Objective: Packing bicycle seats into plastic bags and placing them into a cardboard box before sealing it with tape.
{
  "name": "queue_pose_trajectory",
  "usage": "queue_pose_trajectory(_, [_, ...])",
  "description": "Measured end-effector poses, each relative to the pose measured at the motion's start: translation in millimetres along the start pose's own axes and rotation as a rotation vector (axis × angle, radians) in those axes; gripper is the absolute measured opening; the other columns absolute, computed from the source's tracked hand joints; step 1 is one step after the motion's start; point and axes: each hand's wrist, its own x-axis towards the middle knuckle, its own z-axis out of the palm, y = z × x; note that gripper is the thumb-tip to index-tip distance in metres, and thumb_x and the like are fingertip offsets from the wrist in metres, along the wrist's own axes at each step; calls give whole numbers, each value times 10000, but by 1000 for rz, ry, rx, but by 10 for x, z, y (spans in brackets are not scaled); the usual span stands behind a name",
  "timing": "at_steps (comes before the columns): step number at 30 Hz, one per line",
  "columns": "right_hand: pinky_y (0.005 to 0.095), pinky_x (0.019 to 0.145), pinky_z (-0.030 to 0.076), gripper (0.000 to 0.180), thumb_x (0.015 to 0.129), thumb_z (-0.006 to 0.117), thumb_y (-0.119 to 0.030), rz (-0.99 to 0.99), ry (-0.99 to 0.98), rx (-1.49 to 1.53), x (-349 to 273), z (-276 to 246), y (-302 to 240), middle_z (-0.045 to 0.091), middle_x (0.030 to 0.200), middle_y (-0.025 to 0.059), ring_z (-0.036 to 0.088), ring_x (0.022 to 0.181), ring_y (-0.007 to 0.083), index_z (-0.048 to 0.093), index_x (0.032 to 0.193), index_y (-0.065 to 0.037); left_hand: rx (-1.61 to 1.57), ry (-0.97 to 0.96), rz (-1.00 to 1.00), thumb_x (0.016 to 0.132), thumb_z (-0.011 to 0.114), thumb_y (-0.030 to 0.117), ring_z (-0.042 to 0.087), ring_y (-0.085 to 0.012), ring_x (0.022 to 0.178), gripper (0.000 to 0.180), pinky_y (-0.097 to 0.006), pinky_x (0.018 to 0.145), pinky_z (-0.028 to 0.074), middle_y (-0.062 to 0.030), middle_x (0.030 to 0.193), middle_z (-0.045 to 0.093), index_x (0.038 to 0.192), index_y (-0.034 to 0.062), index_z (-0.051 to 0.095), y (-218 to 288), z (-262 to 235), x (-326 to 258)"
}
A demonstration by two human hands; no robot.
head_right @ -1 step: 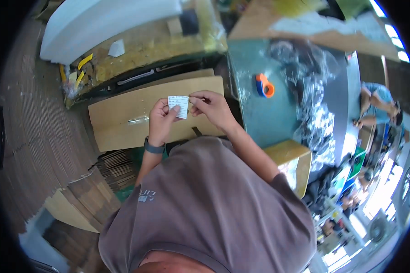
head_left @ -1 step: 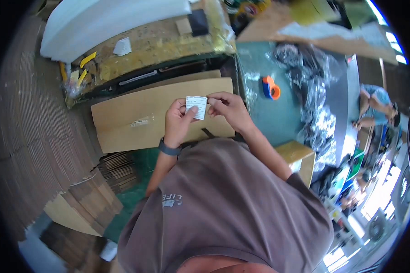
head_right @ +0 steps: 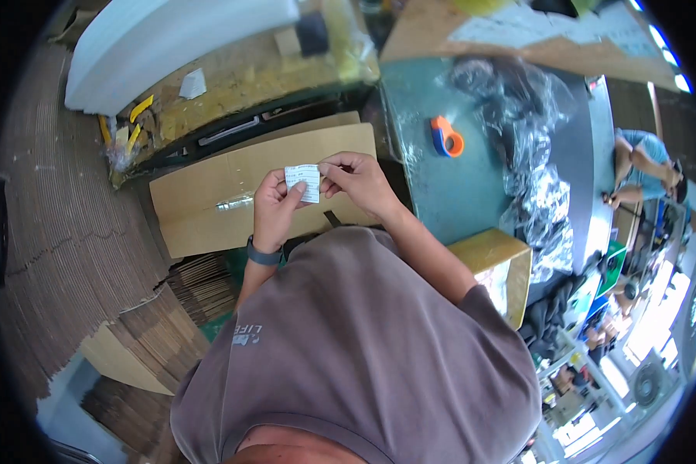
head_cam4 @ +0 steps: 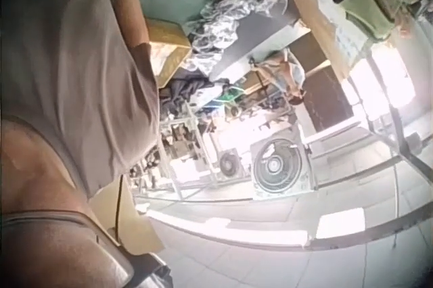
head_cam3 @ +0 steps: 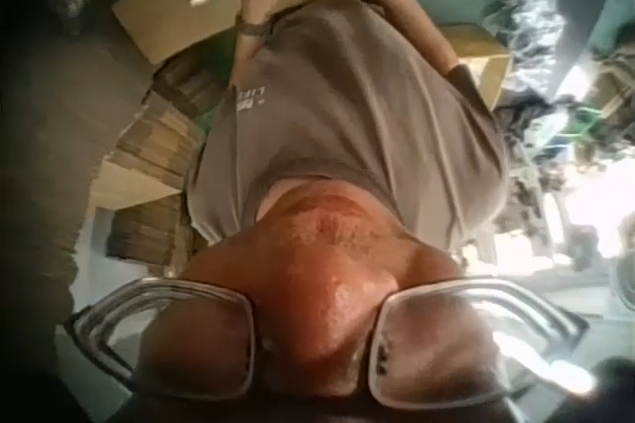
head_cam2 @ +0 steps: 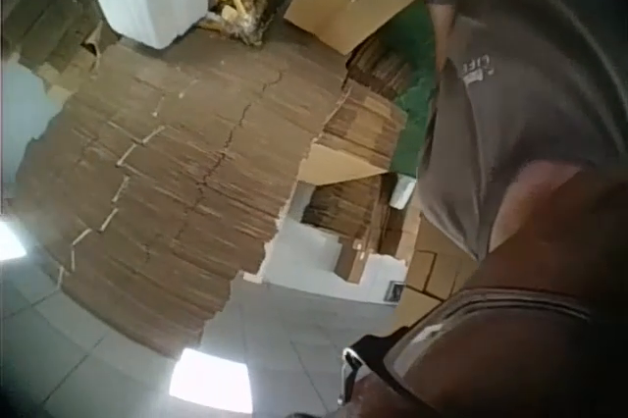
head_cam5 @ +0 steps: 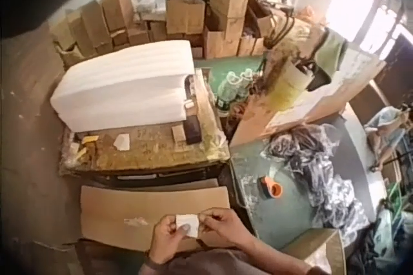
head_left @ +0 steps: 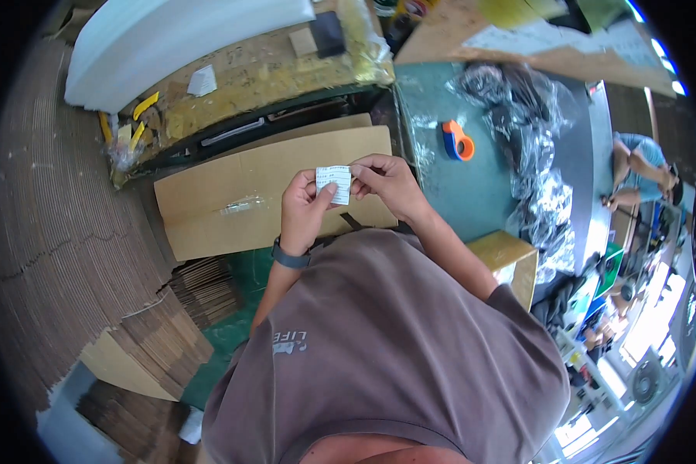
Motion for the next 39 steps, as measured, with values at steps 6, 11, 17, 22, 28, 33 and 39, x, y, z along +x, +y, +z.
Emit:
queue_pose_trajectory(6, [314,803,674,183,1078,740,-75,30,-98,191,-599,-721,84,800,977,135,785,867,179,785,1174,74,127,-79,-16,1108,675,19,790,-162,1014,223,-330,893,681,-145,1169,801,1310,-43,604,-127,708,-349])
queue_pose_trajectory(11, [298,745,665,147,1043,787,-85,92,-99,349,-894,-1070,238,793,899,122,770,770,163,804,1092,53,198,-113,-17,1101,669,-3,791,-174,1030,223,-334,902,686,-152,1192,794,1308,-51,602,-255,1072,-523])
queue_pose_trajectory(17, [265,651,587,84,1015,807,-60,-69,-122,198,-1172,-1217,127,769,849,74,717,713,111,801,968,10,241,-74,-78,1076,726,16,768,-200,1135,366,-346,974,659,-152,1264,774,1400,-36,564,-370,1371,-514])
queue_pose_trajectory(22, [264,626,553,125,1015,803,-50,-192,-81,114,-1242,-1132,61,718,834,31,692,721,87,760,913,9,335,45,208,1022,796,12,716,-221,1237,470,-367,1062,612,-123,1299,738,1434,-11,569,-221,1589,-514])
queue_pose_trajectory(28, [262,610,496,134,989,809,-25,-322,-6,109,-1182,-969,91,671,851,3,638,716,58,742,877,7,242,-41,2,1075,773,123,736,-175,1111,270,-358,993,644,-99,1218,736,1289,2,663,-22,1390,-573])
queue_pose_trajectory(33, [263,641,479,103,947,813,-3,-349,-1,17,-1188,-917,46,662,851,-11,605,749,49,751,865,2,149,-168,-29,1132,700,215,744,-202,1139,288,-409,999,654,-102,1257,732,1315,0,643,-34,1295,-582])
queue_pose_trajectory(39, [244,643,500,155,911,862,-38,-221,-195,147,-1280,-902,21,731,824,32,650,737,59,731,835,-6,-11,-305,-209,1070,803,278,778,-184,972,328,-352,907,669,-77,1077,759,1223,20,669,-52,1288,-554])
